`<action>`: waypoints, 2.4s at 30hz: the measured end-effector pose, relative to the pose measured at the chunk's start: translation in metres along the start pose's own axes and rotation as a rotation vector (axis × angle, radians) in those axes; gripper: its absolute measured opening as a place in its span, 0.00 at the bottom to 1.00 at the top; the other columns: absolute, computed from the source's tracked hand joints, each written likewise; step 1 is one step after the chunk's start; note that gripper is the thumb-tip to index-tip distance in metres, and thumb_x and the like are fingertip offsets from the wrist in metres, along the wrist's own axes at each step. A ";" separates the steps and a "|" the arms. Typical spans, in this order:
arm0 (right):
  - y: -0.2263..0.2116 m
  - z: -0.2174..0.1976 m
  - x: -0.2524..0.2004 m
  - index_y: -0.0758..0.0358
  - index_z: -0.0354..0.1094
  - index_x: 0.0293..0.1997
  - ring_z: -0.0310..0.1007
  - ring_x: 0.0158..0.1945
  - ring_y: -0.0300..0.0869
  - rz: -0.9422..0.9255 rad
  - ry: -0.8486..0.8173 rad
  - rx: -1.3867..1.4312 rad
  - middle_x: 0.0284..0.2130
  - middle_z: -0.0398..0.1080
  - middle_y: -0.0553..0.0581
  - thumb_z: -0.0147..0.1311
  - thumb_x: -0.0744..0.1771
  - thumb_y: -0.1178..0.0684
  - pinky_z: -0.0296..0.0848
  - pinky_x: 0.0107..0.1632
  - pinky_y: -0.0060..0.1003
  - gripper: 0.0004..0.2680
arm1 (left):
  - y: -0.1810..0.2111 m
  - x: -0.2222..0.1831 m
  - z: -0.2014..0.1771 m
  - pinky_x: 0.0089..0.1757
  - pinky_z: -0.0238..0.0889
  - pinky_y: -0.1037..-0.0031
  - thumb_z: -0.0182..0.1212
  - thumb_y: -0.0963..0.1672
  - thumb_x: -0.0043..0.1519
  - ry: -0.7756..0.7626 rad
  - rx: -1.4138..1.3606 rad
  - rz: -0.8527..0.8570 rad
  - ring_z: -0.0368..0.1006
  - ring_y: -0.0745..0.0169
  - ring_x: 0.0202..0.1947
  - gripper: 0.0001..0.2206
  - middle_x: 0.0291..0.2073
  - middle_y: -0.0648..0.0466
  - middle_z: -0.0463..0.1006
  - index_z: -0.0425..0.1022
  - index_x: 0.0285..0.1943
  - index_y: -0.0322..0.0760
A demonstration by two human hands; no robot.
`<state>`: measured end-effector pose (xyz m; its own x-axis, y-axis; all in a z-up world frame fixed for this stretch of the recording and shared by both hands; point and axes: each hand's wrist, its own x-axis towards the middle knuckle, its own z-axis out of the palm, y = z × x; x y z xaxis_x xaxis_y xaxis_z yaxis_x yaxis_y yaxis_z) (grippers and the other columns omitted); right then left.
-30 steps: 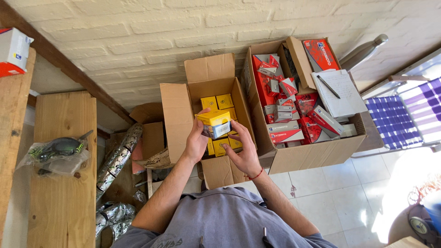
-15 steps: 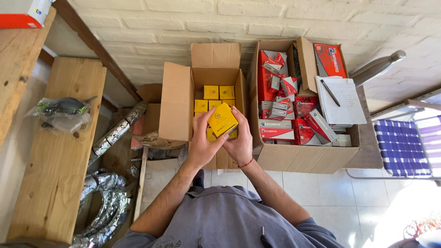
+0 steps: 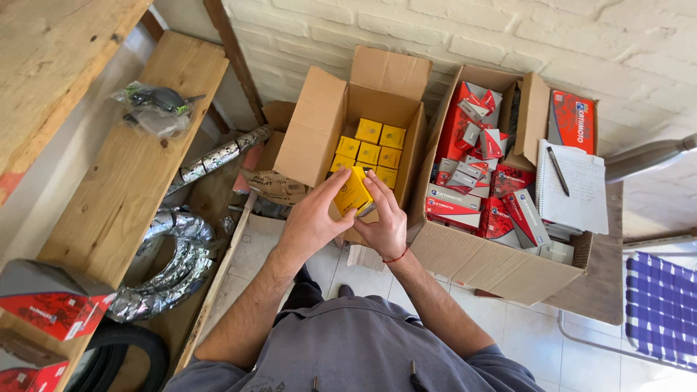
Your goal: The person removes small yellow boxes from a larger shipping carton, opens some to handle the metal components inside, and stacks the boxes onto a wooden shelf.
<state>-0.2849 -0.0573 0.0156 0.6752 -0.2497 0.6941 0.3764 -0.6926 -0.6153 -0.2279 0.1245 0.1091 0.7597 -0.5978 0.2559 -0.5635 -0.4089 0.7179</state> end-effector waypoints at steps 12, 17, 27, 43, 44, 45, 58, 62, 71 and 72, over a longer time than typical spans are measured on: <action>-0.026 0.035 -0.007 0.53 0.70 0.73 0.81 0.61 0.55 -0.046 -0.095 0.003 0.69 0.73 0.53 0.77 0.62 0.51 0.83 0.58 0.47 0.29 | -0.010 -0.032 0.004 0.59 0.75 0.54 0.62 0.47 0.61 0.114 0.364 -0.081 0.75 0.32 0.69 0.39 0.74 0.32 0.70 0.59 0.85 0.32; -0.038 0.049 -0.004 0.53 0.69 0.73 0.81 0.61 0.58 -0.047 -0.129 0.061 0.69 0.73 0.53 0.77 0.62 0.53 0.83 0.57 0.50 0.29 | -0.017 -0.043 0.001 0.55 0.78 0.55 0.59 0.46 0.57 0.291 0.563 -0.009 0.80 0.32 0.61 0.39 0.68 0.31 0.75 0.63 0.82 0.29; -0.055 0.085 -0.012 0.60 0.60 0.76 0.69 0.71 0.71 0.176 -0.321 0.562 0.74 0.64 0.66 0.80 0.60 0.62 0.82 0.58 0.57 0.36 | -0.043 -0.073 -0.089 0.44 0.81 0.47 0.50 0.42 0.67 0.385 0.193 -0.167 0.85 0.30 0.43 0.29 0.54 0.36 0.85 0.63 0.81 0.47; -0.130 0.144 -0.032 0.63 0.49 0.82 0.47 0.84 0.67 0.101 -0.404 0.790 0.79 0.54 0.69 0.80 0.62 0.56 0.59 0.77 0.64 0.41 | -0.040 -0.156 -0.089 0.59 0.77 0.54 0.84 0.46 0.53 0.488 -0.283 -0.467 0.79 0.24 0.59 0.47 0.71 0.30 0.69 0.59 0.82 0.34; -0.125 0.143 -0.028 0.63 0.49 0.82 0.47 0.84 0.67 0.099 -0.411 0.793 0.79 0.54 0.69 0.80 0.62 0.56 0.59 0.77 0.64 0.41 | -0.039 -0.162 -0.100 0.59 0.77 0.54 0.84 0.46 0.53 0.495 -0.283 -0.470 0.79 0.24 0.59 0.47 0.71 0.30 0.69 0.59 0.82 0.34; -0.121 0.143 -0.024 0.63 0.49 0.83 0.49 0.81 0.73 0.133 -0.571 0.892 0.81 0.50 0.71 0.73 0.64 0.60 0.63 0.74 0.70 0.38 | -0.038 -0.167 -0.111 0.60 0.76 0.54 0.83 0.45 0.55 0.495 -0.297 -0.472 0.78 0.23 0.61 0.45 0.71 0.30 0.67 0.59 0.82 0.32; -0.173 0.159 0.000 0.51 0.59 0.82 0.61 0.74 0.78 0.264 -0.988 0.611 0.79 0.53 0.68 0.70 0.65 0.55 0.79 0.65 0.63 0.32 | -0.049 -0.236 -0.152 0.59 0.79 0.54 0.74 0.37 0.58 0.276 -0.120 -0.465 0.68 0.25 0.72 0.40 0.85 0.41 0.55 0.62 0.82 0.42; -0.175 0.162 -0.016 0.58 0.62 0.80 0.48 0.80 0.79 0.272 -0.989 0.818 0.78 0.54 0.76 0.52 0.70 0.52 0.52 0.76 0.78 0.24 | -0.031 -0.246 -0.174 0.60 0.76 0.51 0.71 0.36 0.61 0.283 -0.239 -0.553 0.66 0.23 0.74 0.40 0.85 0.36 0.54 0.58 0.84 0.39; -0.195 0.172 -0.037 0.57 0.68 0.77 0.73 0.52 0.35 0.589 -0.865 1.072 0.51 0.76 0.53 0.66 0.68 0.57 0.77 0.54 0.32 0.25 | -0.035 -0.261 -0.184 0.71 0.60 0.50 0.72 0.43 0.63 0.269 -0.384 -0.554 0.51 0.24 0.81 0.49 0.87 0.34 0.45 0.40 0.91 0.40; -0.196 0.175 -0.040 0.57 0.70 0.76 0.72 0.51 0.36 0.575 -0.830 1.065 0.52 0.75 0.54 0.67 0.67 0.57 0.77 0.54 0.32 0.25 | -0.035 -0.261 -0.184 0.70 0.63 0.52 0.70 0.44 0.66 0.306 -0.323 -0.579 0.56 0.26 0.80 0.46 0.85 0.34 0.51 0.43 0.91 0.42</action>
<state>-0.2750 0.2069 0.0428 0.9154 0.3945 0.0808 -0.0330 0.2735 -0.9613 -0.3468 0.4217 0.1361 0.9903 -0.1087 -0.0866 0.0436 -0.3492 0.9360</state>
